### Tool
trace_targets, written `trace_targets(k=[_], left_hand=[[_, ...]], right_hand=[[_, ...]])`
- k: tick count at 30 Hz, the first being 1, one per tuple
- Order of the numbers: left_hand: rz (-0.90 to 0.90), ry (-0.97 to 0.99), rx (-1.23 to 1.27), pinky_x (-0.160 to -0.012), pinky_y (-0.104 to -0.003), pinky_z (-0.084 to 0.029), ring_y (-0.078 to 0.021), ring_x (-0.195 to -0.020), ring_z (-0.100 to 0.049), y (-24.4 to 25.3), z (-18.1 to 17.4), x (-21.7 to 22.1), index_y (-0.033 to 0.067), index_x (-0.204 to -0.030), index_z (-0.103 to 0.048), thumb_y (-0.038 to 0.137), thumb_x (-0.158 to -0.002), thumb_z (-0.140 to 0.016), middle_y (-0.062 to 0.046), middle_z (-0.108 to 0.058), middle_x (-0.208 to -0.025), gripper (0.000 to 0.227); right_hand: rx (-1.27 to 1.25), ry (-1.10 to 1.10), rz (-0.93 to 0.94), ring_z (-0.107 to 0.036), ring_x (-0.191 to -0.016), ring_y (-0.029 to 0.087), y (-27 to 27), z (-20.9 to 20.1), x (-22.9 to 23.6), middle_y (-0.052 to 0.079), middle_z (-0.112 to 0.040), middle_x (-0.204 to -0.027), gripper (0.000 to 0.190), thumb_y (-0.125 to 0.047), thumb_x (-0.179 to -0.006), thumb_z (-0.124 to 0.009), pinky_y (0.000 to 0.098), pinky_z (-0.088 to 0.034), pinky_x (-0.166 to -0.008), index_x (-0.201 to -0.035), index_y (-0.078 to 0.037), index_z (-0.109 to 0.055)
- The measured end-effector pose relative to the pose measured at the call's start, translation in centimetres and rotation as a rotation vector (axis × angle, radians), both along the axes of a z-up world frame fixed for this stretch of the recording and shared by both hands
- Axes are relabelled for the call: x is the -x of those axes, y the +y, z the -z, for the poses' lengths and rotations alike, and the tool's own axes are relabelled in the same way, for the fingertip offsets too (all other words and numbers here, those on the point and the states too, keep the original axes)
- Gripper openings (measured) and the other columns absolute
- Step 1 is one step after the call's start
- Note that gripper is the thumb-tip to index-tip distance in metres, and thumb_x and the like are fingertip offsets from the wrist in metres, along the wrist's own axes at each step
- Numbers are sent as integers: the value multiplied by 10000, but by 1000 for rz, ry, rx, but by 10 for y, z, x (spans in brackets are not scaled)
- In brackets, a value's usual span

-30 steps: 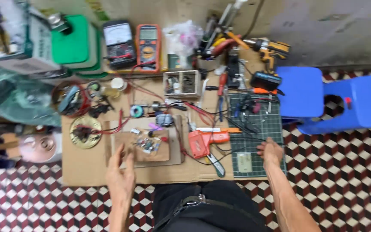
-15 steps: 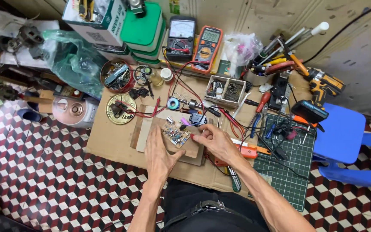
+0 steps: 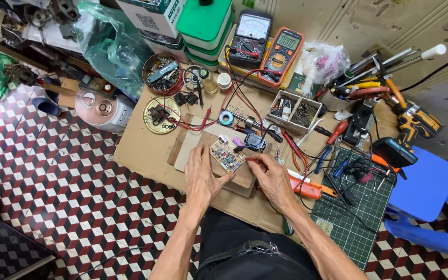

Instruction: Inspecting and working on an electronic circuit board using a magnifying glass at a workshop bench.

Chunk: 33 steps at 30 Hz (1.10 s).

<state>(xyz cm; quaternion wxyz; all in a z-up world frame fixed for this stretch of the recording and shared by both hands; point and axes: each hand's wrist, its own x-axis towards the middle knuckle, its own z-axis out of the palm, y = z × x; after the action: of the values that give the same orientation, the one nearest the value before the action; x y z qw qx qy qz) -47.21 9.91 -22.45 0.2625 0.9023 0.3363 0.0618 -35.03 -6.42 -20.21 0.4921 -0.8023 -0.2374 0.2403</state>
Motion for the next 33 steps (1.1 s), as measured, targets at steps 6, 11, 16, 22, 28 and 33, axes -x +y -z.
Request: trace_targets(k=[6, 11, 16, 22, 28, 33], left_hand=[[14, 35, 22, -1157, -513, -274, -396, -1453, -295, 0, -7, 0, -5, -1447, -429, 413, -597, -945, -231, -376, -1544, 1078], [0, -1, 27, -1163, -508, -274, -393, -1459, -304, 0, -2, 0, -7, -1429, -446, 408, -592, -947, -226, -383, -1547, 1060], [-15, -25, 23, -1160, -508, -281, -398, -1455, -316, -2, -3, -1, 1, -1418, -459, 393, -591, -945, -227, -395, -1540, 1037], [-19, -46, 41, -1161, -516, -275, -415, -1454, -310, -5, -4, -2, -5, -1409, -451, 365, -587, -949, -249, -387, -1536, 1031], [-26, -88, 59, -1172, -518, -265, -434, -1459, -298, -9, -6, -2, -20, -1389, -450, 341, -576, -953, -277, -356, -1544, 1022], [-32, -113, 83, -1180, -515, -263, -443, -1457, -295, -11, -6, -1, -28, -1375, -451, 332, -575, -955, -297, -346, -1540, 1011]], right_hand=[[-15, -57, -75, -626, -718, 139, -1, 11, -4, 75, -684, -898, 257, -177, -926, -707, 308, -534, -658, -1124, -16, -677], [40, -147, -138, -666, -678, 198, 2, 5, -7, 102, -688, -951, 197, -164, -938, -685, 362, -542, -613, -1066, -18, -658], [-73, -409, -167, -659, -732, 246, -2, 17, -2, 125, -649, -859, 144, -115, -957, -699, 380, -524, -654, -977, 7, -625], [-75, -468, -89, -653, -725, 266, -12, 17, 6, 143, -631, -845, 138, -79, -937, -711, 385, -513, -642, -967, 15, -615], [394, -259, -54, -682, -623, 289, -32, 5, -13, 153, -692, -790, 208, -202, -945, -722, 408, -531, -603, -977, -7, -656], [661, -493, -168, -699, -702, 344, -12, -44, -25, 194, -699, -880, 344, -326, -903, -725, 461, -549, -583, -994, -1, -659]])
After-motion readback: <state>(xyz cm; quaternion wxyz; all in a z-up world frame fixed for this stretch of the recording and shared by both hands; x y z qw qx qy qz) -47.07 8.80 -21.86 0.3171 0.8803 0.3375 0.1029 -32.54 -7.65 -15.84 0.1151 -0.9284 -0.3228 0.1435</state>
